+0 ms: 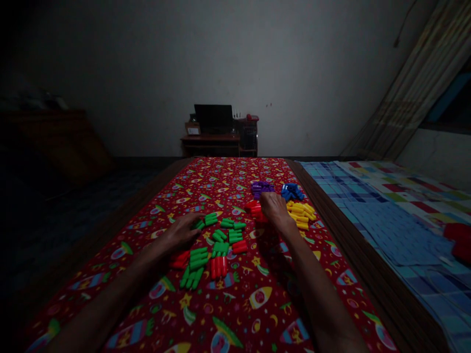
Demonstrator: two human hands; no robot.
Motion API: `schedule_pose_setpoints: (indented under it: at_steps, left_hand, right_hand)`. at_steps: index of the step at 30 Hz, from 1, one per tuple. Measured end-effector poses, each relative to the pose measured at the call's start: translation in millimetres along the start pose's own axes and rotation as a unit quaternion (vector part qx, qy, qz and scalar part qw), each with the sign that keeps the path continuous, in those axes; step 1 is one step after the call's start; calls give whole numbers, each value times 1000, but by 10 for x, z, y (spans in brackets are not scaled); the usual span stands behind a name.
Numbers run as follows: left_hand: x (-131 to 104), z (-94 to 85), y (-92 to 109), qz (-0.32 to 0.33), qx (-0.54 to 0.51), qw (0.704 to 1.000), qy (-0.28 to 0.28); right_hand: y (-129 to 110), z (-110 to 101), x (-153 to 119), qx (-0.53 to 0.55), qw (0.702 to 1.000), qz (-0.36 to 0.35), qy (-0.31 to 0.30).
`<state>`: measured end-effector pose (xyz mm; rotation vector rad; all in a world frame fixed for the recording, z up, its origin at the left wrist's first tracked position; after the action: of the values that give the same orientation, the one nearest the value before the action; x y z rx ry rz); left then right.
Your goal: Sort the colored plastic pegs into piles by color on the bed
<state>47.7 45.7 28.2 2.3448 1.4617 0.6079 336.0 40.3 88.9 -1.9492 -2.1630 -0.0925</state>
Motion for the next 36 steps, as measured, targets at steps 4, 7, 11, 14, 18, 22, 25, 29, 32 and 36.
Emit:
schedule_pose_setpoints:
  at_steps: [4, 7, 11, 14, 18, 22, 25, 29, 32, 36]
  left_hand:
    - [20, -83, 94, -85, -98, 992, 8]
    - [27, -97, 210, -80, -121, 989, 29]
    - [15, -29, 346, -31, -111, 993, 7]
    - [-17, 74, 357, -17, -92, 994, -64]
    - [-91, 88, 365, 50, -4, 996, -76]
    - [-261, 36, 489, 126, 21, 989, -72]
    - [-398, 48, 620, 145, 18, 980, -138]
    - [-453, 28, 694, 111, 25, 976, -188]
    - [-458, -26, 630, 79, 33, 977, -198]
    - [-574, -119, 382, 59, 22, 981, -184]
  right_hand:
    - [-480, -53, -94, 115, 983, -142, 22]
    - [-862, 31, -221, 228, 940, -253, 10]
    - [-1133, 244, -334, 265, 913, -310, -26]
    - [-1142, 391, -331, 217, 929, -292, -72]
    - [-1017, 358, -260, 163, 946, -266, -94]
    - [-829, 152, -273, 177, 953, -238, -65]
    - [-739, 230, -515, 147, 953, -242, -112]
    - [-673, 411, -917, 110, 957, -262, -64]
    - [-607, 466, -985, 118, 958, -255, -56]
    - [-366, 385, -749, 118, 971, -199, -56]
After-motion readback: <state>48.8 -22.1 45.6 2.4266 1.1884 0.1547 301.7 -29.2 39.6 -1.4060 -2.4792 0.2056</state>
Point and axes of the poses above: each hand's wrist, its own x-axis towards the middle knuckle, its own z-axis out of the palm, y = z × x, the point moved 6 cm from there along x, towards the middle knuckle, and after that the axes turned 2 degrees about x, right-handed, at the moved point
